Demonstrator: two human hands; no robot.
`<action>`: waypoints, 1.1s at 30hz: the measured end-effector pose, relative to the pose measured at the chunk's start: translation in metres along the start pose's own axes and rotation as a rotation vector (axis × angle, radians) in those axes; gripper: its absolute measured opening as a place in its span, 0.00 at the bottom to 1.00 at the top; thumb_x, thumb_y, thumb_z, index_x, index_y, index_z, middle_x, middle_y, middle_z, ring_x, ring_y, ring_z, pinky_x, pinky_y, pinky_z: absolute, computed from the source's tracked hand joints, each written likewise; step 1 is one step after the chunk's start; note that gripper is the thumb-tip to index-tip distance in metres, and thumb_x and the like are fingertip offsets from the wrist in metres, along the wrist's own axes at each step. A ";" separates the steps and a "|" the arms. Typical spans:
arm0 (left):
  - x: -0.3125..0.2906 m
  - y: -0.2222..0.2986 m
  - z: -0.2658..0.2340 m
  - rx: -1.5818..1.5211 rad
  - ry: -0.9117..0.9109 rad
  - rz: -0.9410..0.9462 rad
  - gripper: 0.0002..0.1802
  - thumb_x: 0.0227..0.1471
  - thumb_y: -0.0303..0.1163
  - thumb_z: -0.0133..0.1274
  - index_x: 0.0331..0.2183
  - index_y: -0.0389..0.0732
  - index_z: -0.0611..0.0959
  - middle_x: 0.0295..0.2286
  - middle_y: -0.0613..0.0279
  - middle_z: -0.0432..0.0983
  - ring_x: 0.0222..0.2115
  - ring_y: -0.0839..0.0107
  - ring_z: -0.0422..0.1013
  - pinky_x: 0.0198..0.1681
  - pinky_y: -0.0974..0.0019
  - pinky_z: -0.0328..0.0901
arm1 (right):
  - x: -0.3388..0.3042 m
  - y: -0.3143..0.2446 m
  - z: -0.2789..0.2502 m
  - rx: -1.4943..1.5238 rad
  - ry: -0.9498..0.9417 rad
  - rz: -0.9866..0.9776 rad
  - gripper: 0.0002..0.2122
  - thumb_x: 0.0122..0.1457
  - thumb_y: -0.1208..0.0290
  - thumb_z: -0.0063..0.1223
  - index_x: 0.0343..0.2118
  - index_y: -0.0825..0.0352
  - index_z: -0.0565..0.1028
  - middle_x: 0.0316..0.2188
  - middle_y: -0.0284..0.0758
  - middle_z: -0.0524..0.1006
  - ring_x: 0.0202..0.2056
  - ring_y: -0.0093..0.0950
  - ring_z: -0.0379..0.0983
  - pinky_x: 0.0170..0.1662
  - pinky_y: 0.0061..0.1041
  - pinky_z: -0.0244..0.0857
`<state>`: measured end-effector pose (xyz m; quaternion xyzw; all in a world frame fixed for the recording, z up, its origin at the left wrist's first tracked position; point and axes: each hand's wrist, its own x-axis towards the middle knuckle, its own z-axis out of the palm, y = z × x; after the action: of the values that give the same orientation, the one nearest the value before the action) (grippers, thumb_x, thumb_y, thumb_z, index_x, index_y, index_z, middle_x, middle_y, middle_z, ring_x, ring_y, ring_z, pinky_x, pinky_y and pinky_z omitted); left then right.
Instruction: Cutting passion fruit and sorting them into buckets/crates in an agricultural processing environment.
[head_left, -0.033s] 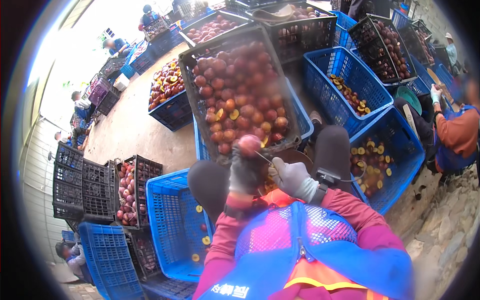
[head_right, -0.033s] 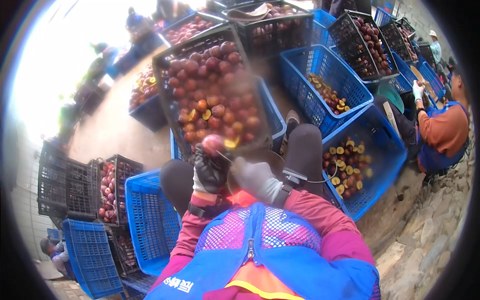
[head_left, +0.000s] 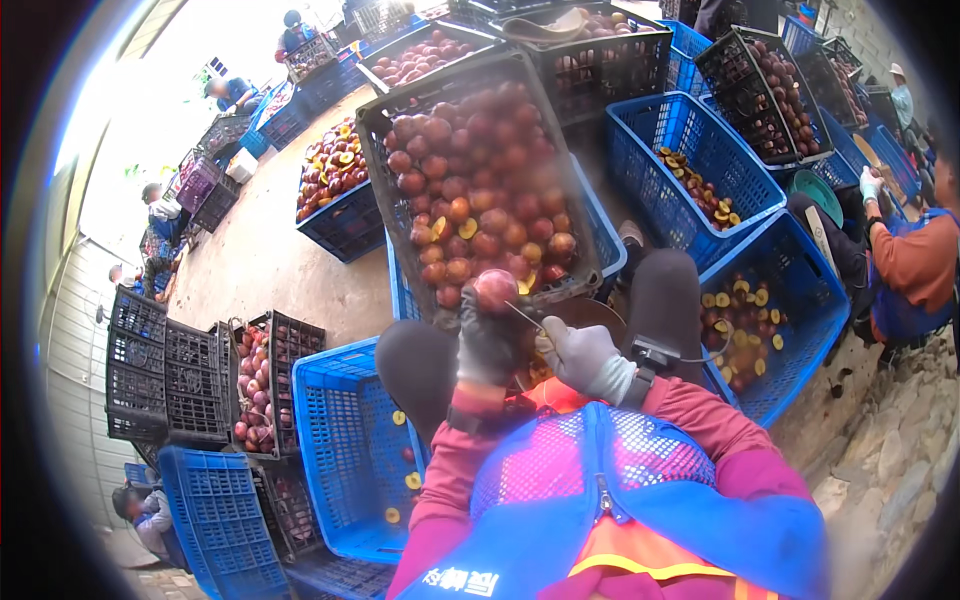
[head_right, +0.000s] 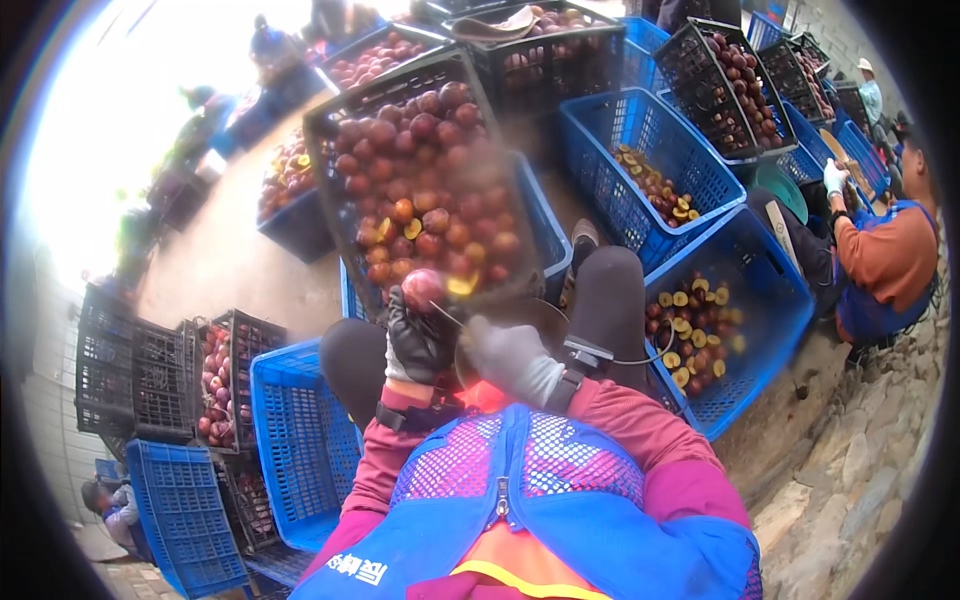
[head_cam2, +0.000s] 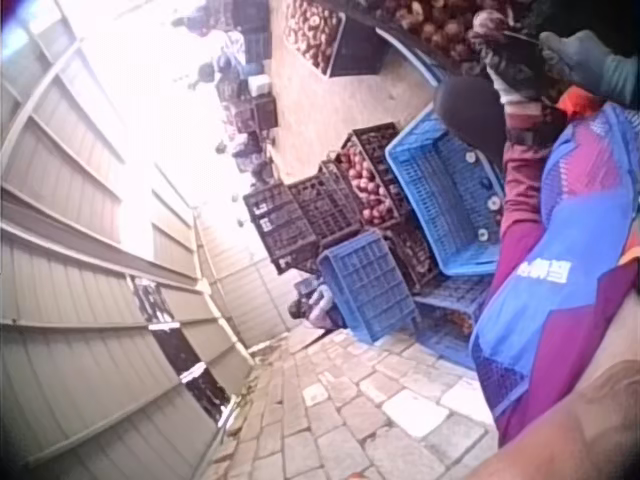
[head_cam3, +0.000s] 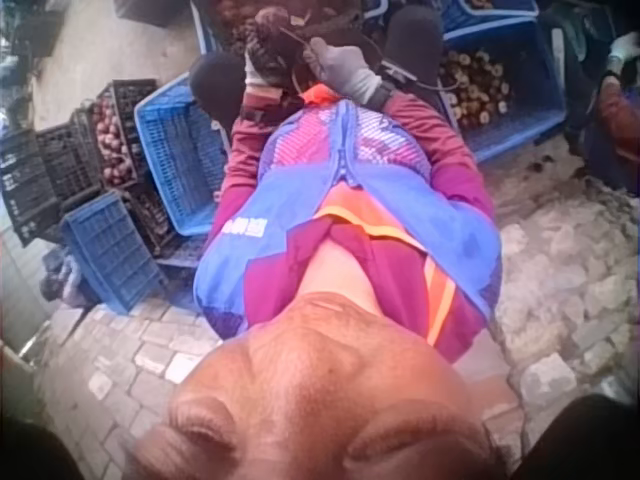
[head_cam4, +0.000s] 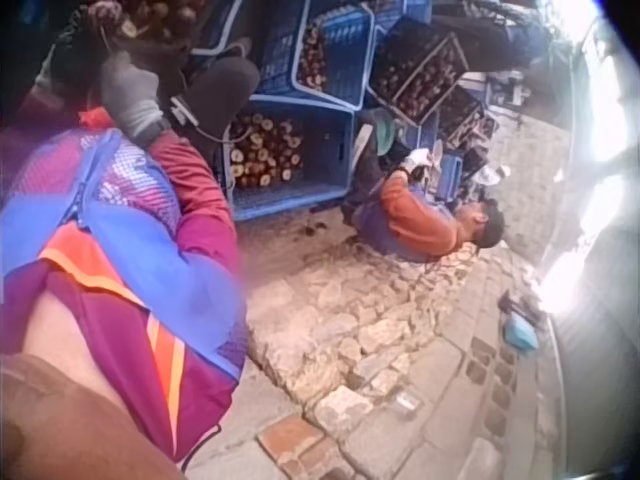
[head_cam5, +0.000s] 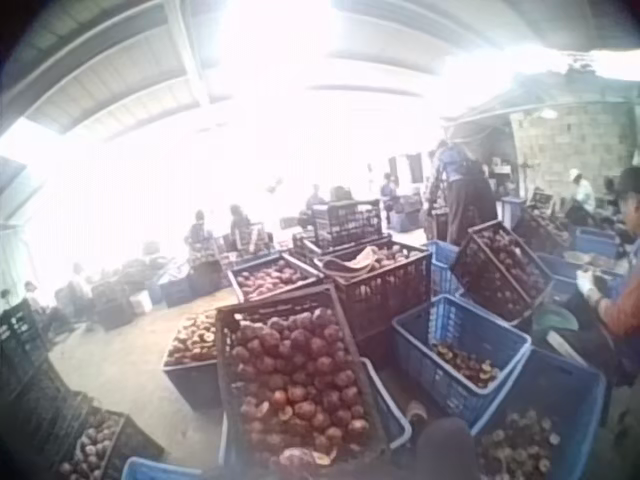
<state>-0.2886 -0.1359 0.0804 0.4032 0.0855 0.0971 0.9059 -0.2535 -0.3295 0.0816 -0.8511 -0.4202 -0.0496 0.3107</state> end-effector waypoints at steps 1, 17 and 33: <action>0.000 0.004 -0.002 -0.388 0.120 -0.162 0.27 0.73 0.55 0.45 0.53 0.41 0.79 0.46 0.56 0.78 0.45 0.64 0.77 0.51 0.62 0.72 | -0.001 -0.004 0.003 -0.015 -0.017 0.000 0.10 0.70 0.63 0.56 0.41 0.62 0.70 0.23 0.42 0.80 0.23 0.47 0.79 0.24 0.45 0.69; 0.007 -0.020 -0.059 0.063 0.193 -0.208 0.30 0.64 0.69 0.54 0.32 0.50 0.81 0.17 0.73 0.67 0.16 0.74 0.65 0.19 0.68 0.60 | 0.011 0.019 0.015 -0.136 -0.036 -0.091 0.24 0.67 0.63 0.58 0.60 0.73 0.69 0.23 0.41 0.80 0.20 0.44 0.78 0.23 0.43 0.69; -0.005 0.056 0.012 -0.340 0.056 -0.191 0.29 0.65 0.64 0.52 0.38 0.45 0.82 0.25 0.68 0.72 0.27 0.71 0.70 0.39 0.61 0.69 | 0.003 0.060 0.000 0.519 0.175 0.048 0.25 0.68 0.67 0.63 0.63 0.73 0.71 0.26 0.33 0.79 0.21 0.27 0.75 0.27 0.30 0.70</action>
<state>-0.2961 -0.1091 0.1306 0.2317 0.1311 0.0349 0.9633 -0.2066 -0.3544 0.0532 -0.7451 -0.3701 -0.0062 0.5548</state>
